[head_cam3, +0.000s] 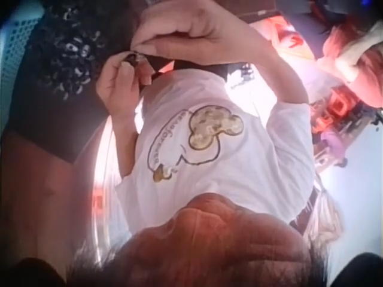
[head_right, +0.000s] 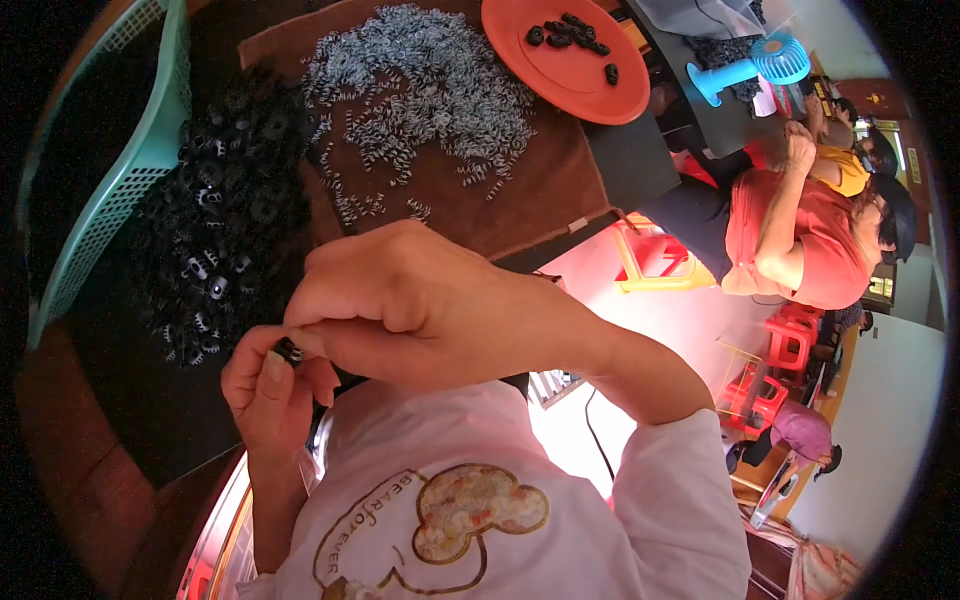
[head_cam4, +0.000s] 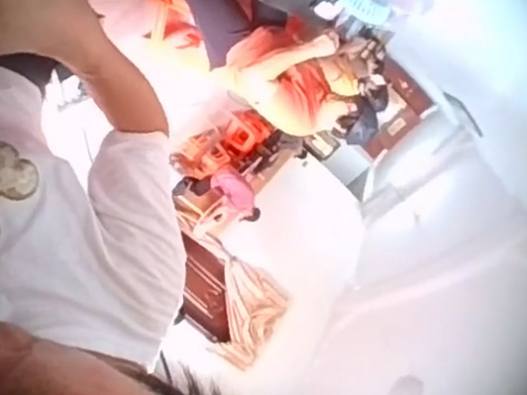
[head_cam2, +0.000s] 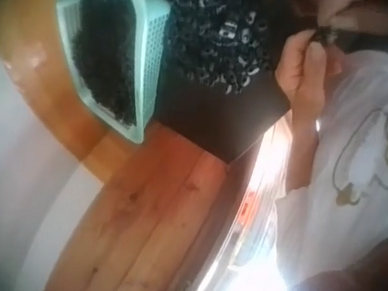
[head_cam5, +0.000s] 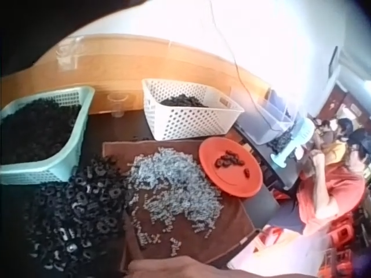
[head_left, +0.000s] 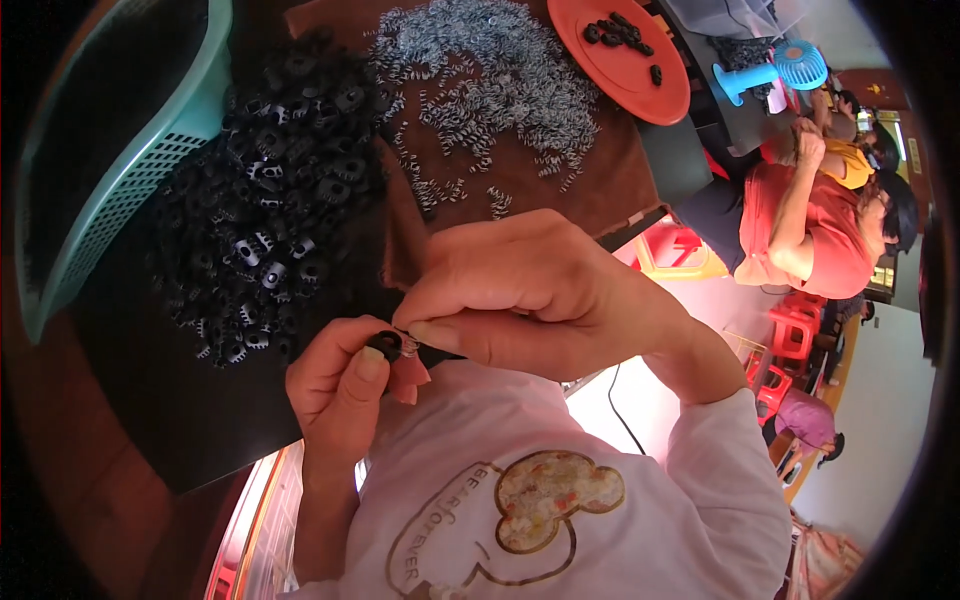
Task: Assemble small metal components into black plastic parts.
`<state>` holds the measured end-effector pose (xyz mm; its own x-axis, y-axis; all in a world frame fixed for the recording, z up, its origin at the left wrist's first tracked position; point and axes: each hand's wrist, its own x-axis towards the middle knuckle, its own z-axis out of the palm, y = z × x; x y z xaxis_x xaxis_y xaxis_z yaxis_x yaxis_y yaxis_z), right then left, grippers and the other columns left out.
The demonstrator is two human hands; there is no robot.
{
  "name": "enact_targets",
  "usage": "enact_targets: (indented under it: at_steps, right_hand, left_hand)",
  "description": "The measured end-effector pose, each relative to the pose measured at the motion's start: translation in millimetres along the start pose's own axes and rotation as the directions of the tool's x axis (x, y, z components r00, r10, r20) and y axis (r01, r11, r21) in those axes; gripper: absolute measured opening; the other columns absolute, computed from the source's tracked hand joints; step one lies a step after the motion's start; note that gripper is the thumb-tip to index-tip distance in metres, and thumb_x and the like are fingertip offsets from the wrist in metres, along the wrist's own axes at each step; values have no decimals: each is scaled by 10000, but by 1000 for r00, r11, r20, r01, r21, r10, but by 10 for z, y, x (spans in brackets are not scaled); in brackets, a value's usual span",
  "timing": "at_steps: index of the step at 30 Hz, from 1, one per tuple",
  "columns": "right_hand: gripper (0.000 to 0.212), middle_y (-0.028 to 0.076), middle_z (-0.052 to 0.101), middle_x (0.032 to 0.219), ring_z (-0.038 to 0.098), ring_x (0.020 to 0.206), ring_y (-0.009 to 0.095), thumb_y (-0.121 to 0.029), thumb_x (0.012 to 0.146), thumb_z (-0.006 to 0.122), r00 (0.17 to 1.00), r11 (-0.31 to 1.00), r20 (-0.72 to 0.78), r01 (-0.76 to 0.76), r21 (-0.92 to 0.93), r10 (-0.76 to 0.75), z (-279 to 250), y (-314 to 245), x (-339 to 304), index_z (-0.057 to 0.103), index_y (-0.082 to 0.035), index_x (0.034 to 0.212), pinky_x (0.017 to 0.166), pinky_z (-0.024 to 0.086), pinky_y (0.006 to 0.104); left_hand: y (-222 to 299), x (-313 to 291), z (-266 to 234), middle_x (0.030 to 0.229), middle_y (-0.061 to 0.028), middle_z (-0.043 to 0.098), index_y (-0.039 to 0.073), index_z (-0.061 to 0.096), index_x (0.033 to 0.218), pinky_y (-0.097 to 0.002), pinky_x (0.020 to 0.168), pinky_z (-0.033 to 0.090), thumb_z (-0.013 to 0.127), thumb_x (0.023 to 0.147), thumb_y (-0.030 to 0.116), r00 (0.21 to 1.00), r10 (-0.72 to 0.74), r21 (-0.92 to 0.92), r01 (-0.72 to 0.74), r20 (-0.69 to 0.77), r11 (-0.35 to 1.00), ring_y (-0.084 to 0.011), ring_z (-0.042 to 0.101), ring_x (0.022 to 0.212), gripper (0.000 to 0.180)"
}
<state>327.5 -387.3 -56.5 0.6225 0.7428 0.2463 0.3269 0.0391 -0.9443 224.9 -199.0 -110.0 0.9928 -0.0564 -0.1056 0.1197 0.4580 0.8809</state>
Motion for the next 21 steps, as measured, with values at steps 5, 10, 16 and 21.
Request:
enact_targets:
  at_steps: [5,10,16,21]
  right_hand:
    - [82,98,597,769,595,650,232,11,872,640,999,997,28,46,-68,-44,62,63,16,665,0,949,567,452,322]
    - [306,79,542,769,590,637,228,70,747,664,998,918,33,57,-392,-48,180,-12,-96,623,8,1044,509,464,326]
    - [323,79,503,802,592,626,218,-99,754,587,978,669,83,193,-717,-194,393,-28,-159,589,53,1039,472,473,314]
    - [330,83,502,816,603,657,226,-125,791,591,988,714,74,149,-684,-135,368,-73,-210,582,52,1070,472,475,317]
  left_hand:
    - [-30,-13,-21,793,-97,648,-56,596,1057,-246,618,481,551,990,193,997,19,-33,-17,75,999,-115,578,662,262]
    - [-34,-31,-31,814,-92,658,-53,589,1077,-238,619,485,545,993,206,999,-5,12,5,48,1000,-107,589,681,276]
    - [-35,-42,-36,818,-85,660,-43,592,1080,-233,606,494,551,991,216,1000,-2,-18,2,-23,1000,-104,596,677,277]
    - [-53,-50,-1,796,-78,648,-35,597,1049,-230,604,493,550,988,204,996,49,-37,-52,-78,998,-104,584,649,251]
